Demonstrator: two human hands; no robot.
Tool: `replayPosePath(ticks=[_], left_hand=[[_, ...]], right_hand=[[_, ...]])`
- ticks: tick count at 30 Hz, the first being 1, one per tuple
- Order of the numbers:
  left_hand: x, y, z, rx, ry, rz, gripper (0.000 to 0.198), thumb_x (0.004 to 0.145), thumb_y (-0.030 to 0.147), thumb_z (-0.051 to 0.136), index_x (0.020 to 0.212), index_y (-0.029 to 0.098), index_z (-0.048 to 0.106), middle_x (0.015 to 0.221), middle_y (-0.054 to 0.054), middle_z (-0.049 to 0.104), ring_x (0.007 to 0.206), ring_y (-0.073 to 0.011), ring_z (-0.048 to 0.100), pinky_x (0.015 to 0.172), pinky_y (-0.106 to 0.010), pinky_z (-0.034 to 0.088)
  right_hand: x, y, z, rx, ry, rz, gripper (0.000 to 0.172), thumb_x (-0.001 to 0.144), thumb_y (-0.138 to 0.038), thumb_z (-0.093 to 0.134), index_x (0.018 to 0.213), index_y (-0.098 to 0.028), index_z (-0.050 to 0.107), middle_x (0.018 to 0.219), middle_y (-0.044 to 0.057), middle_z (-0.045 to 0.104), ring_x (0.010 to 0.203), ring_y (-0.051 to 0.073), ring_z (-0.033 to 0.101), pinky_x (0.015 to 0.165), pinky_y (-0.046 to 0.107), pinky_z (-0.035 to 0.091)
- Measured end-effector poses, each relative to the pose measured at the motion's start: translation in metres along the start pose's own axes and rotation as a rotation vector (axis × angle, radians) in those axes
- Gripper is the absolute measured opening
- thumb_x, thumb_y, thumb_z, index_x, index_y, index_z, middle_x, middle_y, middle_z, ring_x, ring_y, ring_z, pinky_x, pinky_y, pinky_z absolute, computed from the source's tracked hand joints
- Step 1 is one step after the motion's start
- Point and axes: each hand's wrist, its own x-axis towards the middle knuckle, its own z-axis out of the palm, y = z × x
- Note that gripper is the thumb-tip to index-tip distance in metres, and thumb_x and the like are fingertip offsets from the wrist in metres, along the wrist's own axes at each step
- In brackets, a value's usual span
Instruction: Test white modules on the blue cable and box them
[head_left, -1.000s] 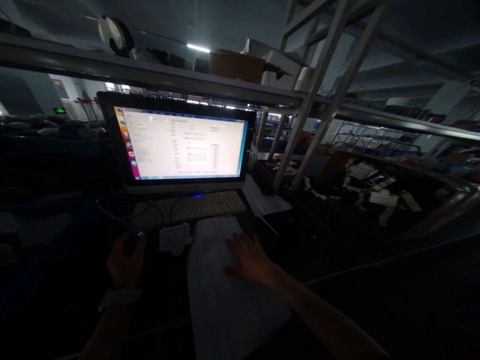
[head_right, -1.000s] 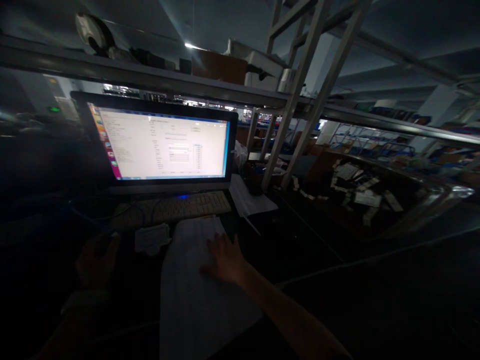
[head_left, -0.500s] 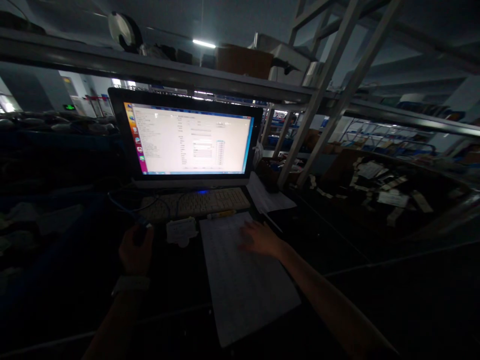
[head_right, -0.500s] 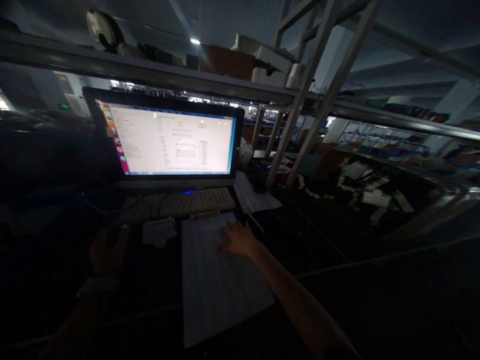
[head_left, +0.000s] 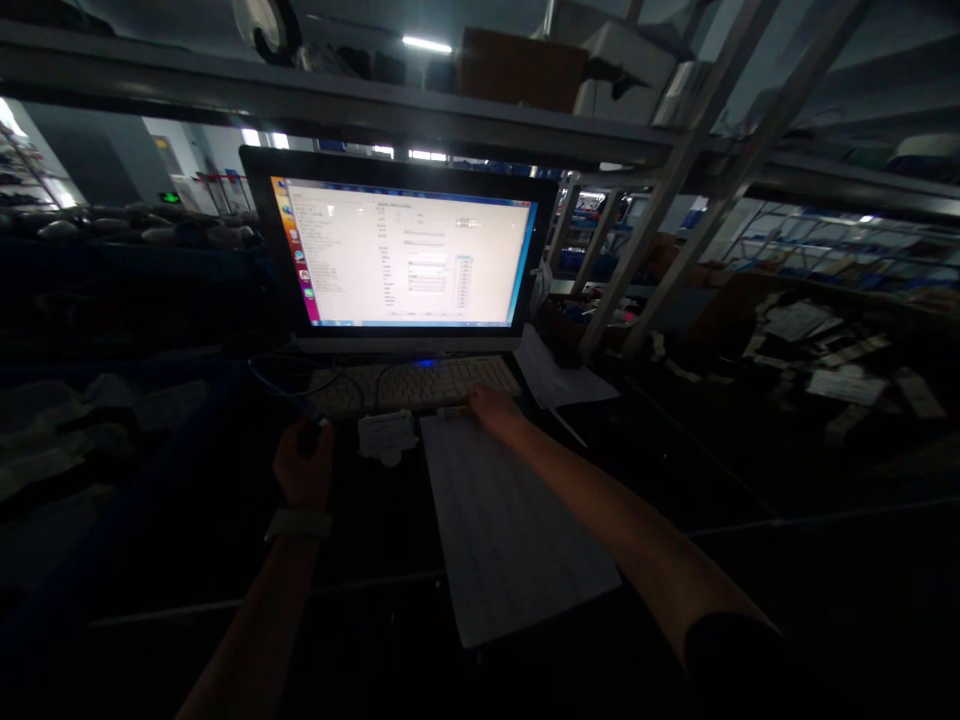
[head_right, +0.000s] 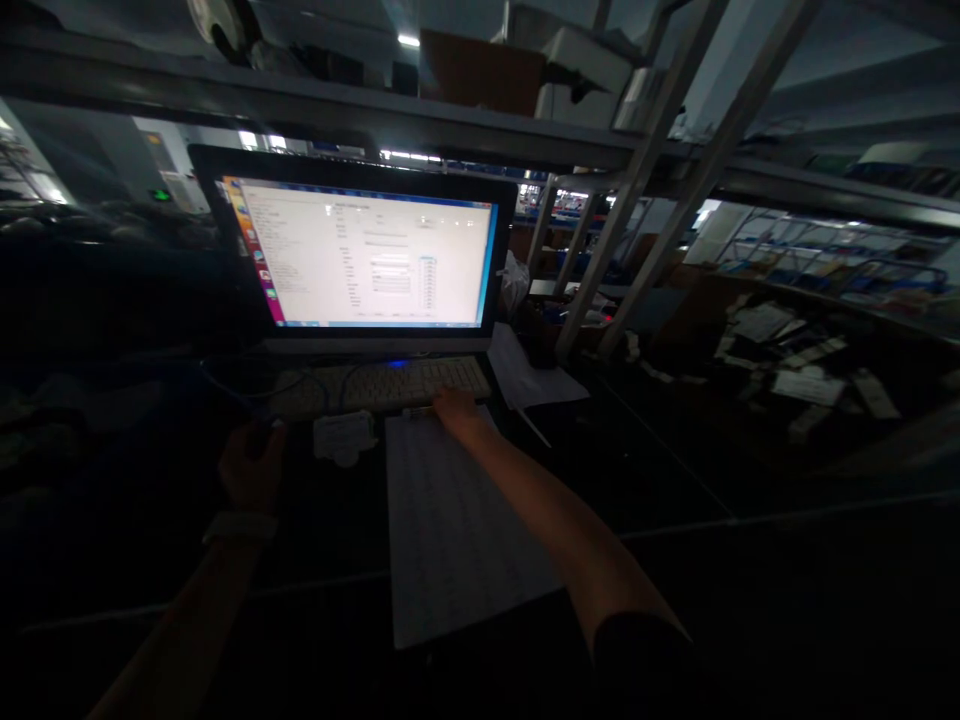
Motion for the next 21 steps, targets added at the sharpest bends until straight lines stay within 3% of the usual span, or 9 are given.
replayPosePath(ticks=[4, 8, 11, 13, 16, 21], left_hand=[[0.0, 0.002, -0.001, 0.004, 0.002, 0.015, 0.032, 0.064, 0.041, 0.06, 0.083, 0.014, 0.06, 0.082, -0.008, 0.064, 0.076, -0.0207, 0.06, 0.07, -0.036, 0.05], [-0.001, 0.002, 0.0, -0.016, 0.015, 0.014, 0.034, 0.064, 0.041, 0.06, 0.084, 0.014, 0.06, 0.082, -0.008, 0.065, 0.077, -0.0211, 0.061, 0.072, -0.037, 0.05], [-0.002, 0.002, 0.001, -0.035, 0.004, -0.003, 0.033, 0.064, 0.04, 0.06, 0.085, 0.015, 0.06, 0.084, -0.008, 0.065, 0.079, -0.0214, 0.061, 0.073, -0.036, 0.05], [-0.003, 0.001, 0.001, -0.041, -0.008, -0.012, 0.033, 0.064, 0.04, 0.06, 0.085, 0.015, 0.06, 0.084, -0.008, 0.065, 0.079, -0.0213, 0.061, 0.072, -0.036, 0.05], [-0.004, 0.001, 0.001, -0.047, -0.013, -0.009, 0.034, 0.064, 0.04, 0.06, 0.086, 0.014, 0.06, 0.084, -0.008, 0.065, 0.078, -0.0209, 0.061, 0.071, -0.035, 0.051], [-0.003, 0.0, 0.002, -0.038, -0.014, 0.002, 0.033, 0.064, 0.04, 0.06, 0.085, 0.014, 0.059, 0.085, -0.007, 0.064, 0.08, -0.0204, 0.061, 0.074, -0.035, 0.05]], right_hand=[[-0.003, 0.002, -0.005, 0.031, 0.058, 0.01, 0.025, 0.082, -0.01, 0.044, 0.101, -0.013, 0.06, 0.11, 0.014, 0.06, 0.086, 0.023, 0.061, 0.068, 0.03, 0.045], [-0.036, 0.014, -0.013, 0.079, 0.182, 0.021, 0.026, 0.086, -0.023, 0.043, 0.109, -0.016, 0.054, 0.108, 0.011, 0.061, 0.091, 0.02, 0.06, 0.072, 0.029, 0.046], [-0.08, 0.032, -0.013, 0.249, 0.383, 0.031, 0.03, 0.091, -0.03, 0.037, 0.116, -0.02, 0.049, 0.109, 0.008, 0.063, 0.097, 0.018, 0.061, 0.079, 0.028, 0.046], [-0.115, 0.046, -0.009, 0.437, 0.488, 0.085, 0.034, 0.091, -0.036, 0.038, 0.121, -0.023, 0.046, 0.1, 0.005, 0.066, 0.086, 0.016, 0.065, 0.073, 0.027, 0.049], [-0.173, 0.06, -0.001, 0.501, 0.507, 0.263, 0.032, 0.087, -0.047, 0.041, 0.106, -0.024, 0.052, 0.089, 0.004, 0.068, 0.072, 0.017, 0.067, 0.061, 0.027, 0.05], [-0.251, 0.06, 0.019, 0.285, 0.497, 0.565, 0.042, 0.073, -0.065, 0.049, 0.085, -0.025, 0.051, 0.07, 0.003, 0.066, 0.053, 0.021, 0.064, 0.043, 0.027, 0.042]])
